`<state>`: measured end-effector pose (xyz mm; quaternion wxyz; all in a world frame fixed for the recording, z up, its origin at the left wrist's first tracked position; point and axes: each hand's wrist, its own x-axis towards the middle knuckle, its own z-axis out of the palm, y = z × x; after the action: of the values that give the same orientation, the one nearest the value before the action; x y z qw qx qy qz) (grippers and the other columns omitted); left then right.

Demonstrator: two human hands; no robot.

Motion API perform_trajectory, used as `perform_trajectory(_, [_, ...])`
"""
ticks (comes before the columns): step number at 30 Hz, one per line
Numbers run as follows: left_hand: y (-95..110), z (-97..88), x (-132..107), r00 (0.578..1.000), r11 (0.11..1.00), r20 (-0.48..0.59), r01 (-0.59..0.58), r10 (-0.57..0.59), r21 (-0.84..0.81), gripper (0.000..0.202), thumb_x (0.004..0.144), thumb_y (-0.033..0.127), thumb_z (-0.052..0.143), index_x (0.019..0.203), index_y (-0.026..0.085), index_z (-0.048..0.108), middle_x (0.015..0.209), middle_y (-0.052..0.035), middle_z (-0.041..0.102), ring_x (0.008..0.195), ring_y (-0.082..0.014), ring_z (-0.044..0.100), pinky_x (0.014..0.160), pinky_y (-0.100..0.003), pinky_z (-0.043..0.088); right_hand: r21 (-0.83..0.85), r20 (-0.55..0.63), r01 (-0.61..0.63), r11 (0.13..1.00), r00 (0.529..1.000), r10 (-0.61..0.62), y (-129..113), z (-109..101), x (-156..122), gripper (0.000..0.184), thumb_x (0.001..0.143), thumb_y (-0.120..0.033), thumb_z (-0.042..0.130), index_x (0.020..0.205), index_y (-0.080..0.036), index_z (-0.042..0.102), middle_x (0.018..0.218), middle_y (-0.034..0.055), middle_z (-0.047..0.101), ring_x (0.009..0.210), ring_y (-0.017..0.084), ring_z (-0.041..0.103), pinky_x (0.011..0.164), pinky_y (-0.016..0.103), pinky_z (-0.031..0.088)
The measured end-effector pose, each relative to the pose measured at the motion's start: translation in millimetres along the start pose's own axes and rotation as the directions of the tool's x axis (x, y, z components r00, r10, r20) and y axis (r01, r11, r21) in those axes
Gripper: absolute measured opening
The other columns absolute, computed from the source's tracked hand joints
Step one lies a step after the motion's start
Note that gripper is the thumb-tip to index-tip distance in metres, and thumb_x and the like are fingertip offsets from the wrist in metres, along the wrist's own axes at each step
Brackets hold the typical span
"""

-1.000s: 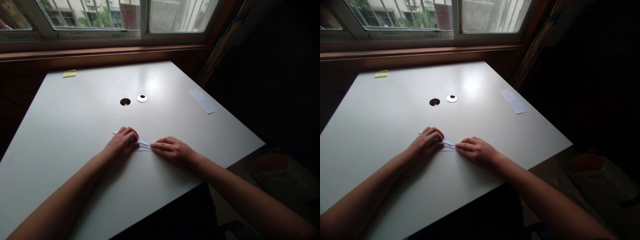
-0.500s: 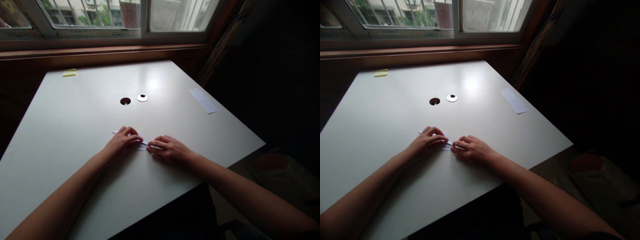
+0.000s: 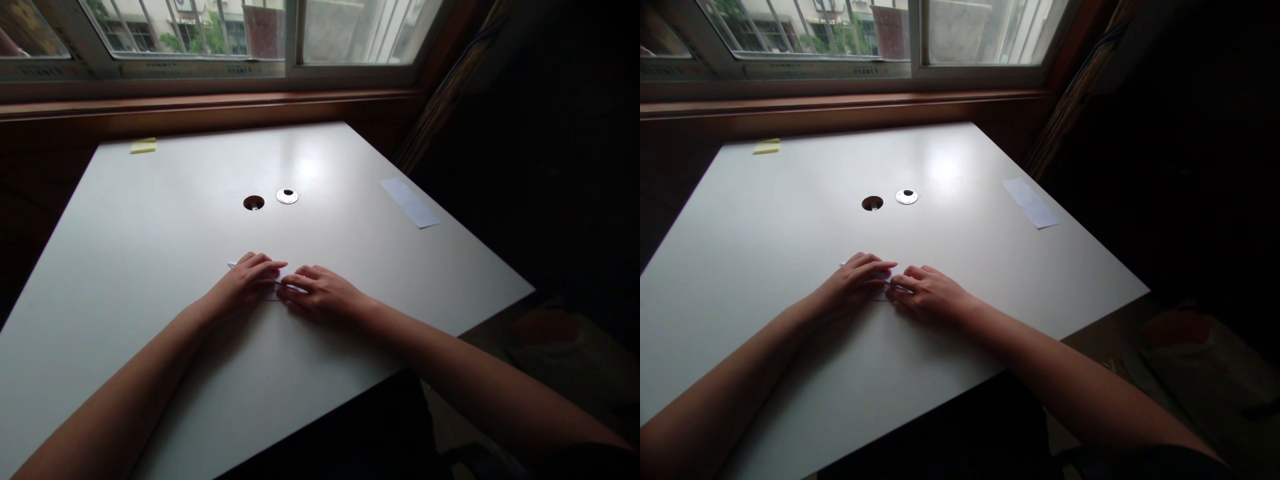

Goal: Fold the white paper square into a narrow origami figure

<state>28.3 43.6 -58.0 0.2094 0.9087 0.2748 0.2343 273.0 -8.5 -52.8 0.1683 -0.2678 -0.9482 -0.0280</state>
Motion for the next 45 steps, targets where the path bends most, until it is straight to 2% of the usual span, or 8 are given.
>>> perform_trajectory(6, [1,0.2,0,0.999,0.999,-0.029,0.012,-0.014,-0.037,0.036,0.098,0.023,0.048,0.133,0.026,0.055,0.108,-0.0073,0.063,0.098,-0.0194,0.057,0.088,-0.035,0.050,-0.017,-0.015,0.012,1.000,1.000,-0.012,-1,6,8,0.028,0.098,-0.031,0.050,0.121,-0.021,0.064,0.119,0.0085,0.065,0.104,0.021,0.054,0.085,0.035,0.048])
perform_trajectory(9, [3,-2.3,-2,0.993,0.996,-0.113,0.025,-0.034,-0.080,0.034,0.099,0.020,0.044,0.129,0.024,0.059,0.112,-0.0089,0.063,0.101,-0.0194,0.060,0.088,-0.034,0.052,-0.018,-0.033,-0.007,1.000,0.999,0.006,-1,7,7,0.027,0.097,-0.029,0.053,0.121,-0.023,0.065,0.114,0.0079,0.066,0.102,0.021,0.056,0.082,0.034,0.048])
perform_trajectory(13, [3,-5.6,-3,0.969,1.000,-0.247,-0.014,0.009,-0.020,0.030,0.097,0.017,0.045,0.118,0.023,0.066,0.116,-0.0098,0.066,0.113,-0.0221,0.059,0.097,-0.041,0.051,-0.002,-0.033,-0.011,1.000,0.999,0.011,5,1,-2,0.030,0.096,-0.029,0.055,0.123,-0.024,0.064,0.114,0.0077,0.066,0.100,0.019,0.058,0.082,0.034,0.049])
perform_trajectory(15, [2,-5.2,-3,0.973,0.997,-0.217,-0.074,0.078,0.029,0.030,0.096,0.015,0.047,0.118,0.024,0.065,0.118,-0.0079,0.068,0.120,-0.0224,0.056,0.102,-0.044,0.049,0.009,-0.044,-0.014,1.000,0.999,0.015,12,-4,-11,0.029,0.095,-0.028,0.055,0.122,-0.025,0.064,0.113,0.0068,0.068,0.099,0.018,0.059,0.083,0.033,0.049])
perform_trajectory(18, [4,-1.8,-3,0.985,0.982,-0.059,-0.154,0.161,0.106,0.037,0.095,0.018,0.051,0.131,0.026,0.058,0.130,-0.0048,0.064,0.129,-0.0227,0.051,0.106,-0.045,0.048,0.020,-0.030,0.001,1.000,1.000,-0.001,25,-15,-28,0.030,0.095,-0.025,0.056,0.123,-0.025,0.064,0.115,0.0060,0.069,0.102,0.018,0.060,0.083,0.033,0.050])
perform_trajectory(24, [7,1.9,-1,0.971,0.945,0.148,-0.220,0.188,0.242,0.050,0.097,0.020,0.049,0.146,0.030,0.043,0.144,-0.0033,0.054,0.135,-0.0235,0.047,0.109,-0.045,0.046,0.006,-0.001,-0.003,1.000,1.000,0.003,39,-28,-49,0.032,0.093,-0.026,0.058,0.124,-0.026,0.064,0.120,0.0046,0.069,0.103,0.020,0.059,0.085,0.036,0.048])
perform_trajectory(33, [6,1.3,-2,0.964,0.922,0.190,-0.238,0.186,0.305,0.051,0.096,0.016,0.049,0.146,0.030,0.043,0.145,-0.0046,0.052,0.137,-0.0247,0.045,0.110,-0.045,0.045,-0.008,0.024,-0.012,1.000,1.000,0.012,36,-22,-42,0.032,0.094,-0.029,0.056,0.125,-0.026,0.063,0.113,0.0058,0.068,0.099,0.020,0.056,0.086,0.035,0.043])
perform_trajectory(45, [5,4.4,-2,0.967,0.933,0.156,-0.239,0.203,0.268,0.048,0.096,0.017,0.049,0.143,0.027,0.046,0.140,-0.0082,0.056,0.135,-0.0246,0.046,0.108,-0.045,0.048,-0.035,0.028,0.029,0.999,0.999,-0.028,37,-19,-33,0.036,0.096,-0.031,0.053,0.131,-0.027,0.059,0.104,0.0060,0.065,0.093,0.019,0.052,0.082,0.032,0.040])
